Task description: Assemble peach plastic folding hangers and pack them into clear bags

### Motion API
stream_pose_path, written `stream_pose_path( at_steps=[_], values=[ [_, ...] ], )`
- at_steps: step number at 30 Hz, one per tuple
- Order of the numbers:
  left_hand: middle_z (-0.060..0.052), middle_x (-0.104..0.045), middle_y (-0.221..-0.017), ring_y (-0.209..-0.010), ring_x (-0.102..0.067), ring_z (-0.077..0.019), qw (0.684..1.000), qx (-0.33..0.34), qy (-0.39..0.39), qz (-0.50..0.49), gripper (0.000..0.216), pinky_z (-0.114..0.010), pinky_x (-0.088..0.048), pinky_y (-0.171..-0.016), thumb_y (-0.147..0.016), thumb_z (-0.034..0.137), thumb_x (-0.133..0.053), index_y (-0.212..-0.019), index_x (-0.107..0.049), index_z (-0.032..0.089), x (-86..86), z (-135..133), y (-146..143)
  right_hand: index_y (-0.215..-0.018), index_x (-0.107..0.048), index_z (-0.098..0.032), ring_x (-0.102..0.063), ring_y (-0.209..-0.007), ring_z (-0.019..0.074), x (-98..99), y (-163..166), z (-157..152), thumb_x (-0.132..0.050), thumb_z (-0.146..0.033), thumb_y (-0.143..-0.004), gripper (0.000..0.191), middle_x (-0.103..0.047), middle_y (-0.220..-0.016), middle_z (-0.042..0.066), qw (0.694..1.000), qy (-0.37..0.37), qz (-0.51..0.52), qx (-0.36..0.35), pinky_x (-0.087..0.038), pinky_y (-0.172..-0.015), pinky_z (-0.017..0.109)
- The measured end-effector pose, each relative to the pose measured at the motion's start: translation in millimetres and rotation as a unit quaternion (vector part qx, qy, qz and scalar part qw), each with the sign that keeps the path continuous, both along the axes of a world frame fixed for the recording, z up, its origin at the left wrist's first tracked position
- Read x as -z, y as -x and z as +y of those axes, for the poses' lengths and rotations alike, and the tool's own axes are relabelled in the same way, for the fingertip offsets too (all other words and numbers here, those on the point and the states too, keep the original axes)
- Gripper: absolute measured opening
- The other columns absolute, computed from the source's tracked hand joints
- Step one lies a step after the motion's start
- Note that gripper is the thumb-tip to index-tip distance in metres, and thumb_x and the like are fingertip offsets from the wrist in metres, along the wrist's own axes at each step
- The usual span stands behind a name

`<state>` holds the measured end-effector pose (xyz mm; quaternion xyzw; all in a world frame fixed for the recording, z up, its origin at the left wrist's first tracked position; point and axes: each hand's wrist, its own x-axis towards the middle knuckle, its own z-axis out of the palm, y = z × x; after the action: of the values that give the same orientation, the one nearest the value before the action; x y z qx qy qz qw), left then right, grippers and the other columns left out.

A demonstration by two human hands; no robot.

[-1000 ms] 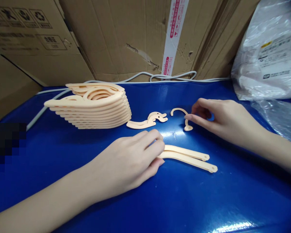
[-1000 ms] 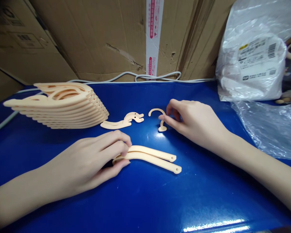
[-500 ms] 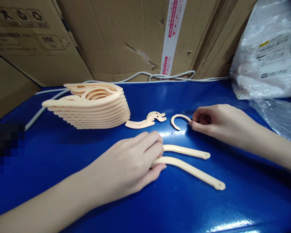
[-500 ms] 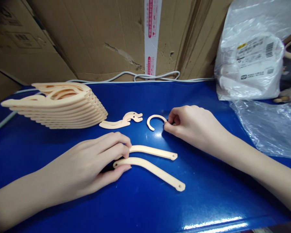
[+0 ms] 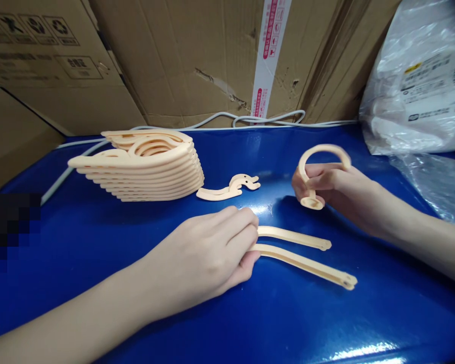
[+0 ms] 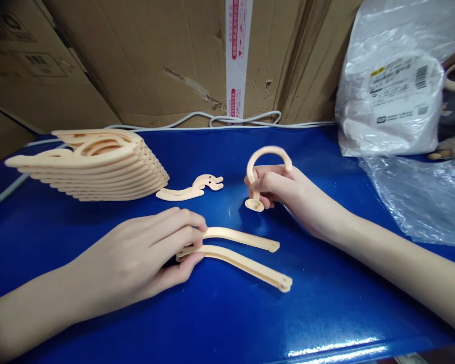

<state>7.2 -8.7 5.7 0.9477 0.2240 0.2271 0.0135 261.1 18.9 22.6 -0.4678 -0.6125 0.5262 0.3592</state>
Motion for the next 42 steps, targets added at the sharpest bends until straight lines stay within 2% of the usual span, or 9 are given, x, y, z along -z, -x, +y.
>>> stream_pose_path(
  at_steps=[6,15,24,26,30,34,37,40,42],
  values=[
    [-0.004,-0.069,-0.092,-0.078,-0.065,-0.0146,1.0,0.007,-0.021,0.012,0.019,-0.026,-0.048,-0.065,-0.101,0.013,-0.047,-0.091,-0.064,0.013,0.7,1.6,-1.1,-0.073,-0.049,-0.021,-0.043,-0.066,0.014,6.7,-2.1,-0.1,-0.051,-0.021,-0.087,0.014,-0.054,-0.075,-0.001,0.997,-0.045,0.013,-0.056,-0.035,-0.059,0.03],
    [-0.005,-0.068,-0.098,-0.082,-0.064,-0.0166,0.999,0.014,-0.005,0.048,0.02,-0.028,-0.048,-0.065,-0.103,0.022,-0.048,-0.089,-0.061,0.016,-1.6,-0.2,1.3,-0.081,-0.05,-0.021,-0.064,-0.065,0.0136,6.6,9.3,-4.7,-0.065,-0.028,-0.09,0.019,-0.074,-0.087,0.004,0.994,-0.035,0.061,-0.08,-0.041,-0.051,0.024],
    [-0.006,-0.073,-0.096,-0.083,-0.067,-0.0195,0.993,0.014,-0.108,0.039,0.015,-0.032,-0.051,-0.068,-0.1,0.019,-0.055,-0.091,-0.064,0.012,-1.5,0.0,-1.3,-0.08,-0.065,-0.018,-0.051,-0.055,0.0079,14.0,5.8,1.4,-0.085,-0.03,-0.078,0.023,-0.069,-0.071,-0.002,0.997,-0.022,0.062,-0.026,-0.039,-0.047,0.02],
    [-0.004,-0.071,-0.092,-0.081,-0.066,-0.0172,0.999,0.001,-0.053,0.0,0.014,-0.029,-0.051,-0.07,-0.101,0.021,-0.054,-0.092,-0.063,0.014,-3.4,-0.1,-0.2,-0.094,-0.069,-0.02,-0.055,-0.059,0.0092,14.5,5.7,1.6,-0.083,-0.03,-0.08,0.022,-0.069,-0.075,-0.001,0.997,-0.016,0.073,-0.02,-0.04,-0.047,0.02],
    [0.004,-0.063,-0.082,-0.069,-0.059,-0.0106,0.973,-0.052,0.189,-0.122,0.008,-0.022,-0.05,-0.065,-0.1,0.027,-0.06,-0.095,-0.06,0.021,-9.8,0.9,2.3,-0.12,-0.071,-0.022,-0.058,-0.07,0.0121,13.8,6.2,2.3,-0.073,-0.03,-0.088,0.032,-0.068,-0.089,0.001,0.998,-0.013,0.066,-0.012,-0.049,-0.061,0.025],
    [0.005,-0.063,-0.079,-0.066,-0.058,-0.0094,0.893,-0.082,0.383,-0.219,0.005,-0.018,-0.048,-0.057,-0.093,0.022,-0.066,-0.091,-0.061,0.021,-18.1,6.3,1.9,-0.103,-0.077,-0.02,-0.049,-0.067,0.0122,11.6,6.0,2.0,-0.059,-0.02,-0.091,0.021,-0.055,-0.077,0.0,0.997,-0.005,0.079,0.005,-0.045,-0.065,0.028],
    [0.006,-0.063,-0.079,-0.067,-0.057,-0.0067,0.82,-0.081,0.481,-0.299,0.003,-0.014,-0.048,-0.059,-0.091,0.019,-0.065,-0.089,-0.064,0.021,-21.3,11.0,3.2,-0.092,-0.075,-0.02,-0.04,-0.063,0.0108,11.8,4.8,0.4,-0.062,-0.026,-0.094,0.015,-0.044,-0.071,-0.003,0.995,-0.016,0.097,0.017,-0.037,-0.059,0.025],
    [0.006,-0.059,-0.072,-0.066,-0.054,-0.0055,0.77,-0.111,0.527,-0.343,0.017,-0.011,-0.046,-0.06,-0.092,0.038,-0.069,-0.086,-0.069,0.022,-21.8,12.7,6.1,-0.086,-0.074,-0.02,-0.04,-0.063,0.011,13.3,3.4,0.0,-0.063,-0.038,-0.097,0.024,-0.044,-0.068,-0.003,0.995,-0.032,0.093,0.02,-0.036,-0.061,0.025],
    [0.005,-0.06,-0.07,-0.066,-0.055,-0.0055,0.761,-0.126,0.544,-0.33,0.033,-0.01,-0.044,-0.058,-0.094,0.051,-0.066,-0.081,-0.07,0.02,-22.7,11.9,6.7,-0.085,-0.075,-0.021,-0.048,-0.069,0.0132,12.7,2.6,1.1,-0.057,-0.042,-0.1,0.031,-0.052,-0.072,-0.001,0.996,-0.039,0.077,0.022,-0.039,-0.068,0.027]
  ],
)
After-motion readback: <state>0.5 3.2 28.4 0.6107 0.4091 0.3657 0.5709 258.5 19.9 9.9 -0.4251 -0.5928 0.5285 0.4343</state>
